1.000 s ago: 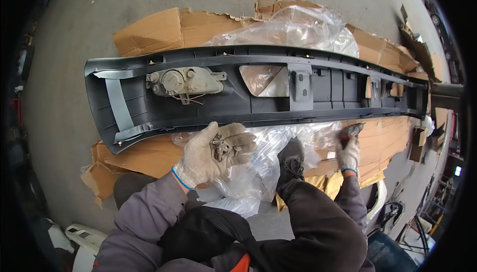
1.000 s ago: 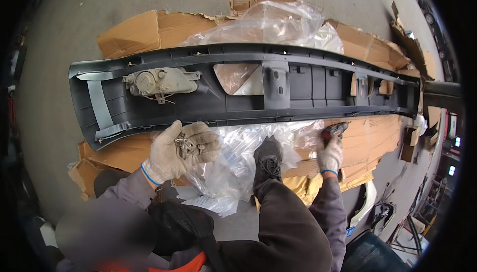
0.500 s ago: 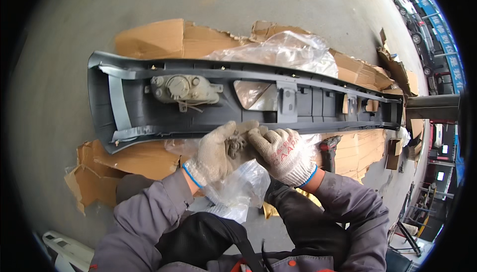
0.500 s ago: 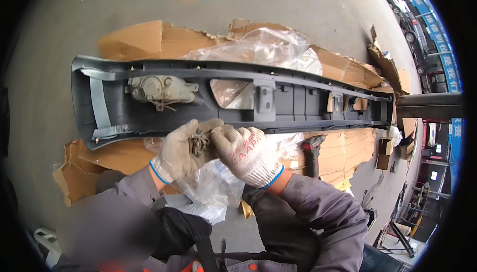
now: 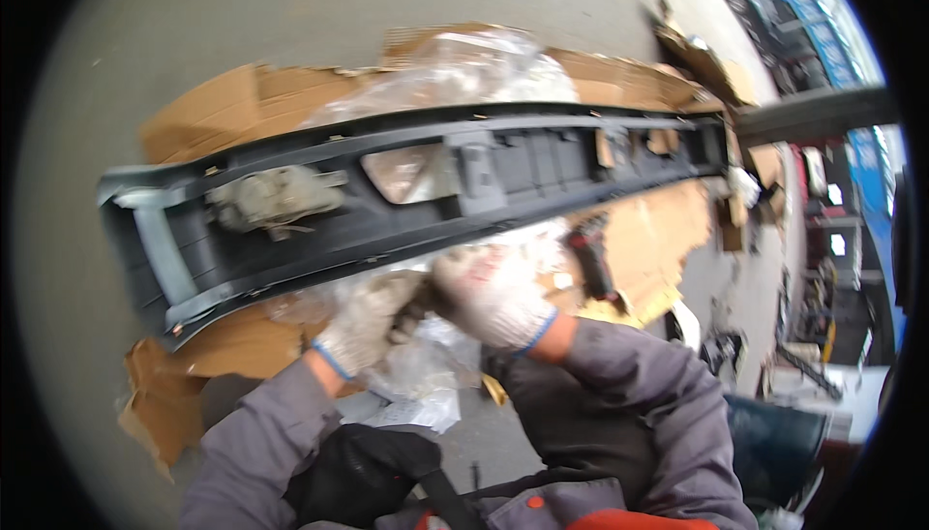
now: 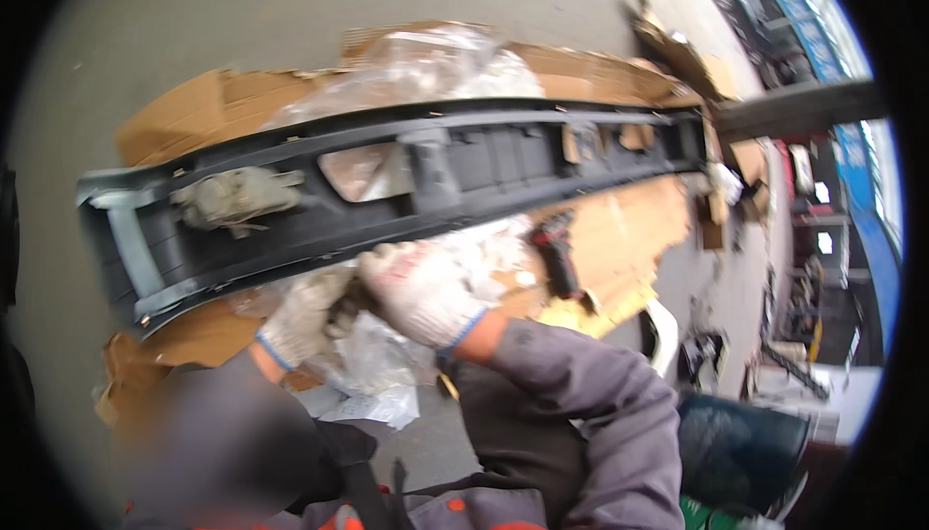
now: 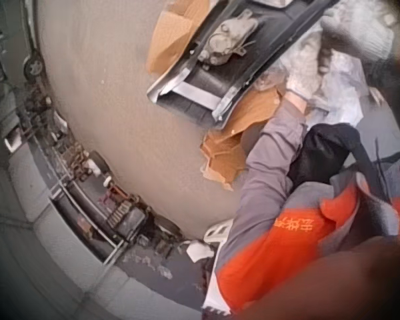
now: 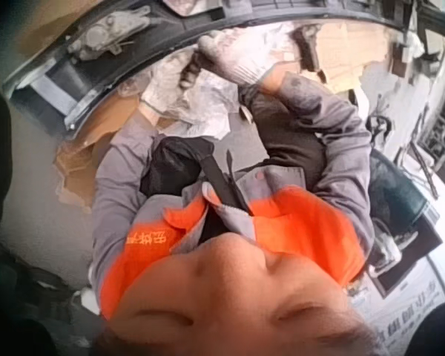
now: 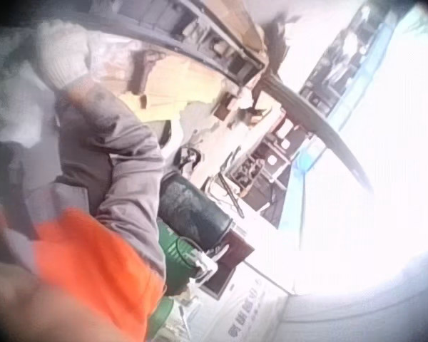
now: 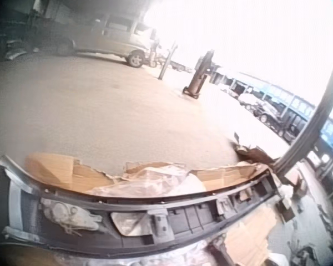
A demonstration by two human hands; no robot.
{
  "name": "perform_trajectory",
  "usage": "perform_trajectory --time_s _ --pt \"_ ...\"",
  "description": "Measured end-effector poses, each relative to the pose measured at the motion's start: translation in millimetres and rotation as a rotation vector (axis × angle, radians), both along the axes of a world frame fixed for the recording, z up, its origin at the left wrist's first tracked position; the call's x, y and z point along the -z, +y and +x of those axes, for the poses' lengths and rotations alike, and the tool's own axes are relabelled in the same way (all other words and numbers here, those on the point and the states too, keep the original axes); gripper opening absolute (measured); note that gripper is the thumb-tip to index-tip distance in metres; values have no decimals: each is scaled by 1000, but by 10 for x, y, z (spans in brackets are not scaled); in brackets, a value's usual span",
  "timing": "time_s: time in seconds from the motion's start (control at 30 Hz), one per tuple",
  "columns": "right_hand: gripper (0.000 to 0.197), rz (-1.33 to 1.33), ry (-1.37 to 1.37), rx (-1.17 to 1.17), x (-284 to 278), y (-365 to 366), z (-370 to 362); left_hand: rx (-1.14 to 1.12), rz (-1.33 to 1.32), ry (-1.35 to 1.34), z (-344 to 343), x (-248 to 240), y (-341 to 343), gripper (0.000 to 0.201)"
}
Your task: The person assembles a car part by attaching a metal bracket to a plastic housing using a cordless drill. They position the bracket, insert screws, and tighten them to secure the assembly.
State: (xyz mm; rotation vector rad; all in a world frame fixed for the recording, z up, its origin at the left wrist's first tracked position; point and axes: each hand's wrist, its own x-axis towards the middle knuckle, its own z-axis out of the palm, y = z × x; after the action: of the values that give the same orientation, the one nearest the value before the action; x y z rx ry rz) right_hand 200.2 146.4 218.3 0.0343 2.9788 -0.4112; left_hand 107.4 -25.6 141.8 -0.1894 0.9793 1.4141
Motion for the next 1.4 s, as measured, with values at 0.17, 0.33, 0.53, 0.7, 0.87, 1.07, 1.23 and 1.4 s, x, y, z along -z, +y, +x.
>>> perform_trajectory --time_s 0.17,0.33,0.53,0.7,0.87,1.07,1.23,1.4 --pt "27 -20 -211 87 16 -45 16 55 59 181 136 125 51 36" --pt "57 -266 -175 134 99 237 127 -10 -77 97 45 133 169 25" --pt "58 148 -227 904 1403 1839 1588 -104 -61 43 -295 288 48 20" --pt "105 335 -512 1247 2203 2404 2522 5 -156 93 -229 509 -4 23" --pt "81 174 -246 1240 1994 2365 2212 -16 -183 70 -172 573 -81 27" --pt "65 -649 348 1496 1540 1938 2752 -193 -80 5 -305 607 95 30" --pt "55 -969 455 859 280 1249 1592 -328 -96 -41 -346 634 168 31" --pt "39 -778 139 624 290 856 498 -421 -122 -147 -435 769 248 30"
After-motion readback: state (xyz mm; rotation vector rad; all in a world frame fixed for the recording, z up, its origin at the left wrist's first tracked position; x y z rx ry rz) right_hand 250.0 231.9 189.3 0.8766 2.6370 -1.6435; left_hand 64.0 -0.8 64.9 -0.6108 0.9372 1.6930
